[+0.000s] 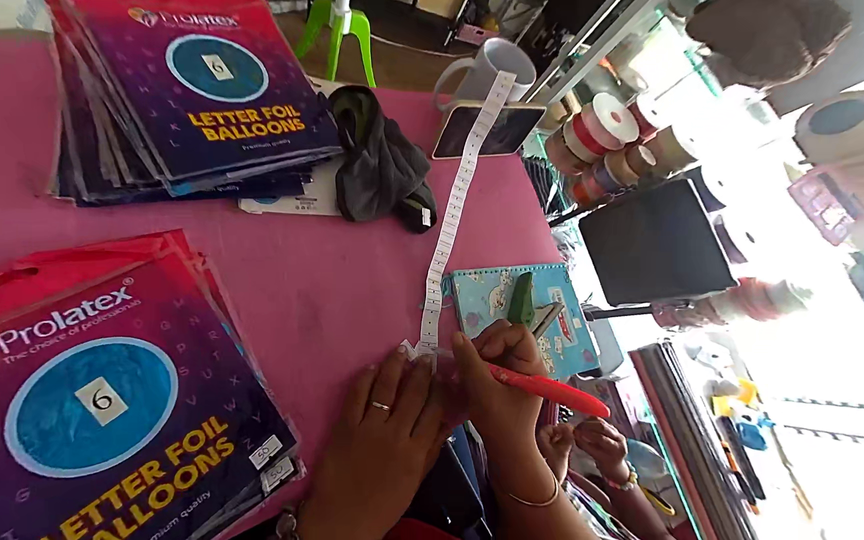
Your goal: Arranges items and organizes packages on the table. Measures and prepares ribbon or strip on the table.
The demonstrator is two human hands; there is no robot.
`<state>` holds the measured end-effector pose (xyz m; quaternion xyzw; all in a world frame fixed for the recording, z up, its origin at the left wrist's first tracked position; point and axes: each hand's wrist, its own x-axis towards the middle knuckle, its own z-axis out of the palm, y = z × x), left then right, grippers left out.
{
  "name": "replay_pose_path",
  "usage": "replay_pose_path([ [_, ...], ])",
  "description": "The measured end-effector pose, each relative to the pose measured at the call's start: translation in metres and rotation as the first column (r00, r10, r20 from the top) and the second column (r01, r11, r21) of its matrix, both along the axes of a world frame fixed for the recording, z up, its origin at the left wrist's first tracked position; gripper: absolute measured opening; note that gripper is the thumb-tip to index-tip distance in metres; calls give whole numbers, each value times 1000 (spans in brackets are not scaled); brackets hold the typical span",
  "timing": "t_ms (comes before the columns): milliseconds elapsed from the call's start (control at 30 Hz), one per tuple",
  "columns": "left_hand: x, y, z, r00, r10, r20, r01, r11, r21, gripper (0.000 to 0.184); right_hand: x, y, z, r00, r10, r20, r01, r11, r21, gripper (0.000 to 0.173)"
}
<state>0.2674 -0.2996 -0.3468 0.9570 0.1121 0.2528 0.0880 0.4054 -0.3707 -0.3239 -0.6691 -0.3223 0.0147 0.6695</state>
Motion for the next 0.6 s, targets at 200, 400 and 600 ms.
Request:
replay_pose_path([
  [200,0,0,0,1000,14,-15,-14,1000,11,50,0,-1,-1,1000,2,22,-1,999,-35,25],
  [400,0,-1,-1,1000,11,-29,-11,1000,18,50,0,-1,-4,996,-2,92,9,997,-78,24],
  [600,0,1,0,999,16,-35,-15,999,29,51,0,-1,-6,989,-19,144,35,993,-114,24],
])
